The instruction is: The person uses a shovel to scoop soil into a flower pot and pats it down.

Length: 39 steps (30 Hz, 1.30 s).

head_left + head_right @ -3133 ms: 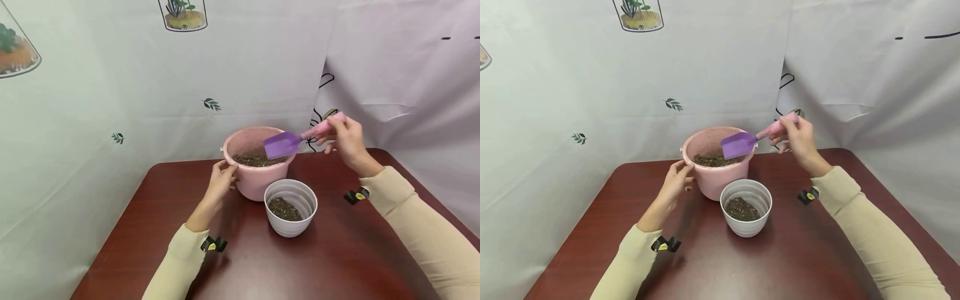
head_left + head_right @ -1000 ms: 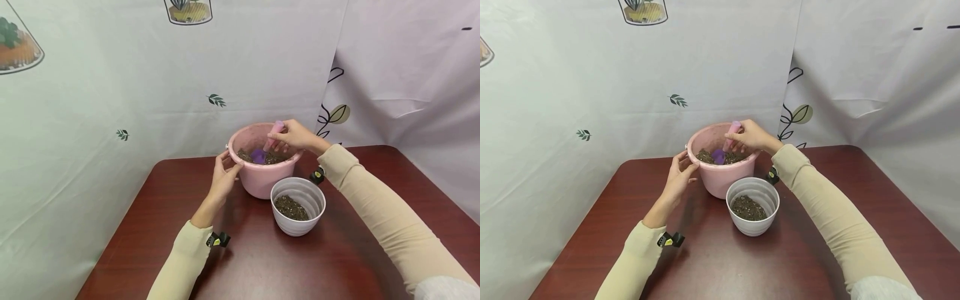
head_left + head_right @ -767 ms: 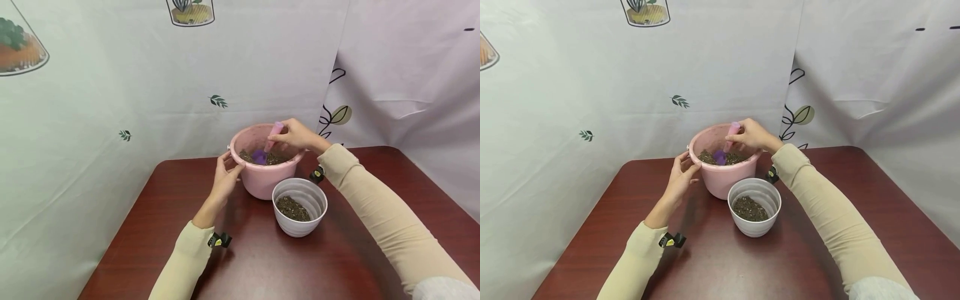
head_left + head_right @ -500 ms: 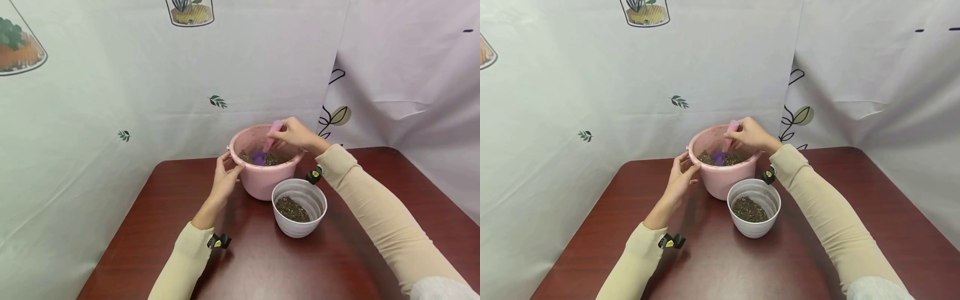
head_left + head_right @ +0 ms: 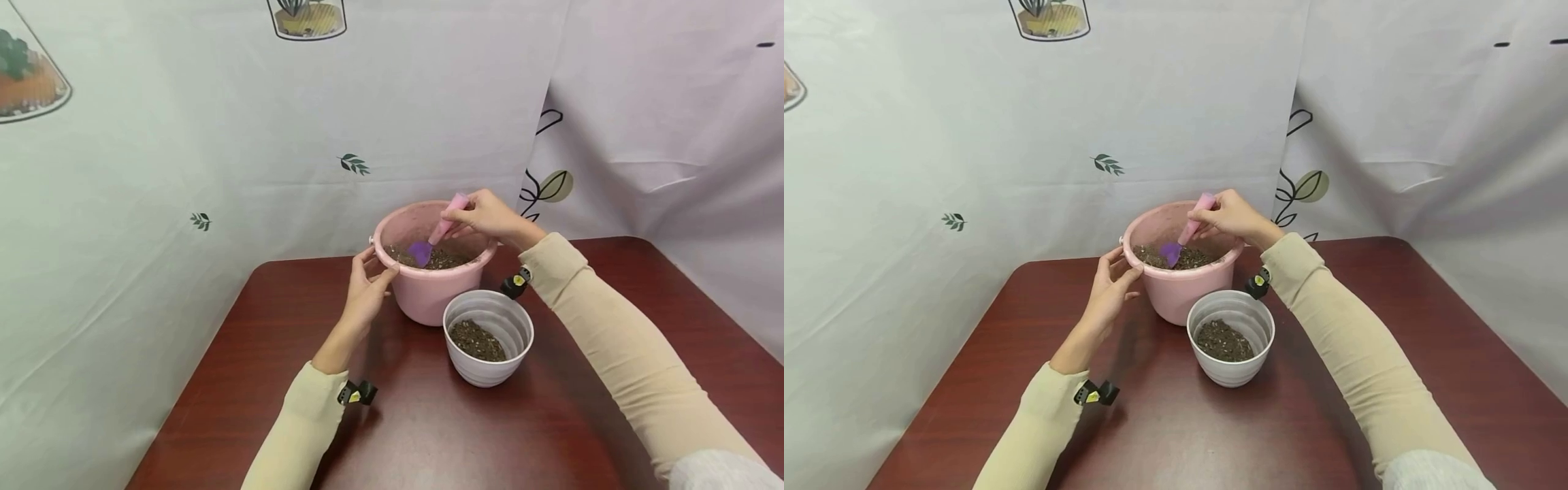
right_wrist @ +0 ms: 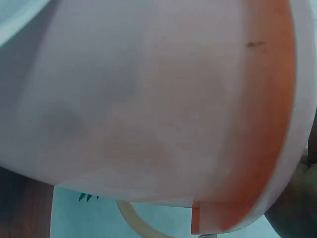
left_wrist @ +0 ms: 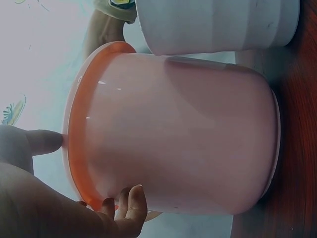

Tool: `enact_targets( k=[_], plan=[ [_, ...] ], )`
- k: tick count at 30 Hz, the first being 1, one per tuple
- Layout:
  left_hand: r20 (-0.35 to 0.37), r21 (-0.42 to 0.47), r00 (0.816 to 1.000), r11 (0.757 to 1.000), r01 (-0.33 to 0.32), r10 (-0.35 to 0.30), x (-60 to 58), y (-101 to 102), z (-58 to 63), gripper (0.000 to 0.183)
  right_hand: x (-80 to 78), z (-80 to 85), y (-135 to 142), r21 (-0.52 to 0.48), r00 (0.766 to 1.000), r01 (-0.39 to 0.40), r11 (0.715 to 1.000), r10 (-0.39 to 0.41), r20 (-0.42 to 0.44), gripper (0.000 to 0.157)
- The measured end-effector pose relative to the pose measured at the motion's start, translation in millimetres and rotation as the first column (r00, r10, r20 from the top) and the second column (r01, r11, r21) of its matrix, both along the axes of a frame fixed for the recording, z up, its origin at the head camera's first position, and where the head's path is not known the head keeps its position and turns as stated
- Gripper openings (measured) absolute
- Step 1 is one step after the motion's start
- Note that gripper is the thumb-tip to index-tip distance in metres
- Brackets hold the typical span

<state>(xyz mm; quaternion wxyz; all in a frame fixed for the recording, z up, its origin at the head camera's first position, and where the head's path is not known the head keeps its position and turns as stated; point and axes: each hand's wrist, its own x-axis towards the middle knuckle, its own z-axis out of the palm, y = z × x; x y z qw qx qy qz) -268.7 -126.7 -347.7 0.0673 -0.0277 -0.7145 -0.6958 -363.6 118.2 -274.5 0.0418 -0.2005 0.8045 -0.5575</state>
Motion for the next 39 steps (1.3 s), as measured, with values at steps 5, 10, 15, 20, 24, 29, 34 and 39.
enact_targets(
  k=[5, 10, 15, 20, 24, 29, 34, 39],
  plan=[
    [0.006, -0.013, 1.000, 1.000, 0.000, 0.000, 3.9, -3, -4.2, 0.063, 1.4, -7.9, 3, -0.012, 0.998, 0.055, 0.998, -0.055, -0.014, 0.025],
    [0.002, -0.032, 1.000, 0.999, 0.014, -0.014, 6.3, -3, -5.9, 0.063, 4.5, -12.1, 10, -0.003, 0.997, 0.079, 0.997, -0.079, -0.013, 0.024],
    [-0.014, -0.044, 0.999, 0.999, 0.032, -0.033, 5.6, -1, -3.7, 0.063, 8.0, -5.7, 14, -0.045, 0.999, 0.032, 0.998, -0.032, -0.006, 0.024],
    [-0.008, -0.030, 1.000, 0.999, 0.024, -0.024, 6.1, -1, 0.0, 0.063, 9.0, -1.7, 12, -0.118, 0.999, -0.002, 0.993, 0.008, 0.052, 0.021],
    [-0.001, -0.024, 1.000, 1.000, 0.009, -0.009, 6.3, -1, 2.0, 0.063, 10.0, -0.1, 14, -0.122, 0.996, 0.036, 0.992, -0.026, 0.086, 0.021],
    [0.002, -0.021, 1.000, 1.000, 0.014, -0.014, 5.8, 0, 1.4, 0.064, 17.6, 1.2, 27, -0.282, 0.979, 0.105, 0.954, -0.050, 0.197, 0.016],
    [0.011, -0.012, 1.000, 1.000, 0.014, -0.014, 7.5, 2, 1.9, 0.064, 26.7, -0.6, 47, -0.485, 0.966, 0.132, 0.865, -0.002, 0.259, 0.018],
    [0.015, 0.035, 1.000, 0.999, -0.015, 0.014, 6.1, 5, 2.6, 0.064, 32.0, -2.1, 59, -0.574, 0.968, 0.132, 0.808, 0.022, 0.252, 0.019]
  ],
)
